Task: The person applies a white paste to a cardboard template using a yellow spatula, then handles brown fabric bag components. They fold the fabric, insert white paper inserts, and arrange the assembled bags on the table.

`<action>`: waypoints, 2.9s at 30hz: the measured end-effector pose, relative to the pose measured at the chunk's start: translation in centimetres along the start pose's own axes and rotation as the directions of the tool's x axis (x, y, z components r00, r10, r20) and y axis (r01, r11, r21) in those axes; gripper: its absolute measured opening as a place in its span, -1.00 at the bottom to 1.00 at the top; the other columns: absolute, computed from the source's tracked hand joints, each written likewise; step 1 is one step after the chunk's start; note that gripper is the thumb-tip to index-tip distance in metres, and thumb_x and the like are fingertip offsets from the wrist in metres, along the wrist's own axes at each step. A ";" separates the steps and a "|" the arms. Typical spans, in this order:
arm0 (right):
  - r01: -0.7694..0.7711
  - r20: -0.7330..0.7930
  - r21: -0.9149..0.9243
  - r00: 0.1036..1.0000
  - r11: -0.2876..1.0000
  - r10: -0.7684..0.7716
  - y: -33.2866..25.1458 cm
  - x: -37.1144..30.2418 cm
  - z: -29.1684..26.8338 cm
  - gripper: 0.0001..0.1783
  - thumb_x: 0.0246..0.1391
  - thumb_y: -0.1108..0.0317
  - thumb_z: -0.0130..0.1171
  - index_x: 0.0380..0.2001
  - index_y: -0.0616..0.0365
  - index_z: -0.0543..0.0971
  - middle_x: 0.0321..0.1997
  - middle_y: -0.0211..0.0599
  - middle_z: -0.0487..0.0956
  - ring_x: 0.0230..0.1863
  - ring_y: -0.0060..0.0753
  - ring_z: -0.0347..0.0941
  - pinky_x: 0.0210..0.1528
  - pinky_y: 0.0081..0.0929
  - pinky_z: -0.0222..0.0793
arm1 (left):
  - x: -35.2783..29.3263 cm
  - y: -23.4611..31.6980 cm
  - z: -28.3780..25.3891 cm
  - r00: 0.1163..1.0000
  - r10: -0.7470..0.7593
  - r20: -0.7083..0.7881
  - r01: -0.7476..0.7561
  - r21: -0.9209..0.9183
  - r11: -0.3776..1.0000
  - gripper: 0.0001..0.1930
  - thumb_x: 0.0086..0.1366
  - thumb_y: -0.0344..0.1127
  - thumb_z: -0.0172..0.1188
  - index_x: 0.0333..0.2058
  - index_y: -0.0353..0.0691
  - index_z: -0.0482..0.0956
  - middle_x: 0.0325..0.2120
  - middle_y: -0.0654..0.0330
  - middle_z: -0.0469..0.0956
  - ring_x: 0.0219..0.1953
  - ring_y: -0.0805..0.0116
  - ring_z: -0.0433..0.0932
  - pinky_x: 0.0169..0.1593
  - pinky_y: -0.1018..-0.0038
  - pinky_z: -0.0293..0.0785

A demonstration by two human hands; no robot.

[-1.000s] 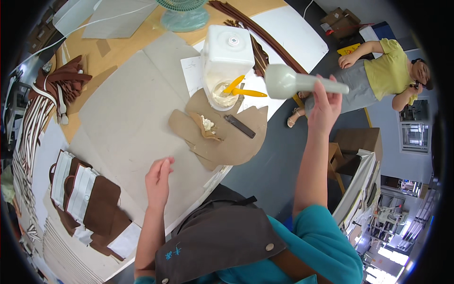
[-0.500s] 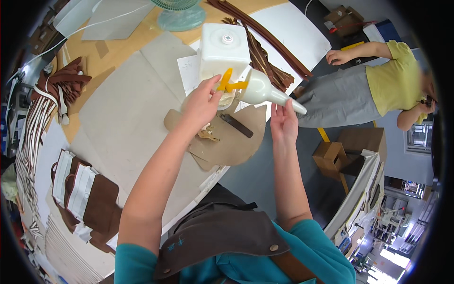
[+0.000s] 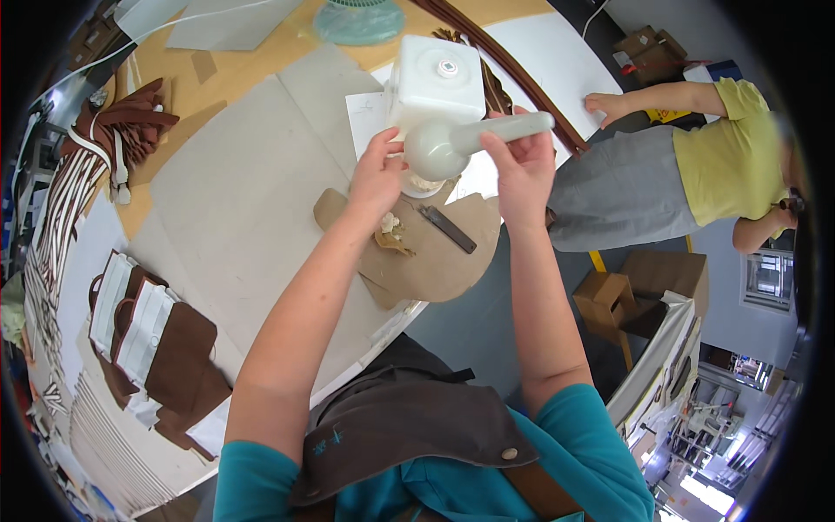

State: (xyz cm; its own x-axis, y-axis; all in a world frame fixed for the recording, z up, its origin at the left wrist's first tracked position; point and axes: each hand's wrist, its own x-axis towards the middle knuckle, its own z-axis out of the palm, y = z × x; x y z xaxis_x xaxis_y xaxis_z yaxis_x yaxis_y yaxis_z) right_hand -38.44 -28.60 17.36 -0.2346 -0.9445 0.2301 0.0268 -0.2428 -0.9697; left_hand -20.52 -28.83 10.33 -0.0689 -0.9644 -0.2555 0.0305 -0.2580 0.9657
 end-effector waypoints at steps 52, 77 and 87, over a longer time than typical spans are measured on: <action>-0.826 0.660 -0.226 0.260 0.516 0.705 1.5 -24.6 13.4 -0.36 0.38 0.15 -0.01 0.40 0.13 0.12 0.40 -0.15 0.26 0.38 -0.21 0.22 0.32 -0.18 0.26 | -21.1 -9.9 -7.8 0.849 0.218 -0.482 0.135 0.595 0.792 -0.54 0.46 -0.15 -0.13 0.22 -0.19 0.43 0.32 -0.10 0.22 0.41 -0.01 0.09 0.44 0.11 -0.11; -0.835 0.727 -0.406 -0.049 0.371 0.685 -4.9 -57.9 26.7 -0.48 0.26 -0.09 0.15 -0.57 0.11 0.42 -0.53 -0.18 0.50 -0.37 -0.13 0.54 -0.26 -0.27 0.52 | -59.1 -14.3 -17.3 0.494 -0.252 -0.832 -0.494 -0.507 0.707 -0.71 0.43 -0.18 0.11 -0.17 -0.31 0.65 -0.25 0.17 0.64 -0.22 0.42 0.54 -0.09 0.51 0.44; -0.717 0.695 -0.628 -0.344 0.301 0.632 -6.4 -70.3 32.3 -0.61 0.29 -0.09 0.09 -0.40 -0.03 0.52 -0.50 -0.40 0.58 -0.40 -0.29 0.57 -0.30 -0.27 0.53 | -69.6 -15.2 -18.6 0.045 0.243 -0.969 -0.166 0.232 0.958 -0.44 0.48 -0.17 -0.05 0.32 -0.38 0.19 0.32 -0.10 0.22 0.41 -0.03 0.09 0.43 0.29 -0.06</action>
State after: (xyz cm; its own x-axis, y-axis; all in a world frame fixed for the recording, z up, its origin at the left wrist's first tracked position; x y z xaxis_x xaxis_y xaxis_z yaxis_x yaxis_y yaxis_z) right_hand 9.28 32.16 10.09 0.7725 0.0175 -0.6347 -0.4344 0.7437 -0.5082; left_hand 2.40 41.14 12.54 0.9706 -0.1629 0.1773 -0.1911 -0.0734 0.9788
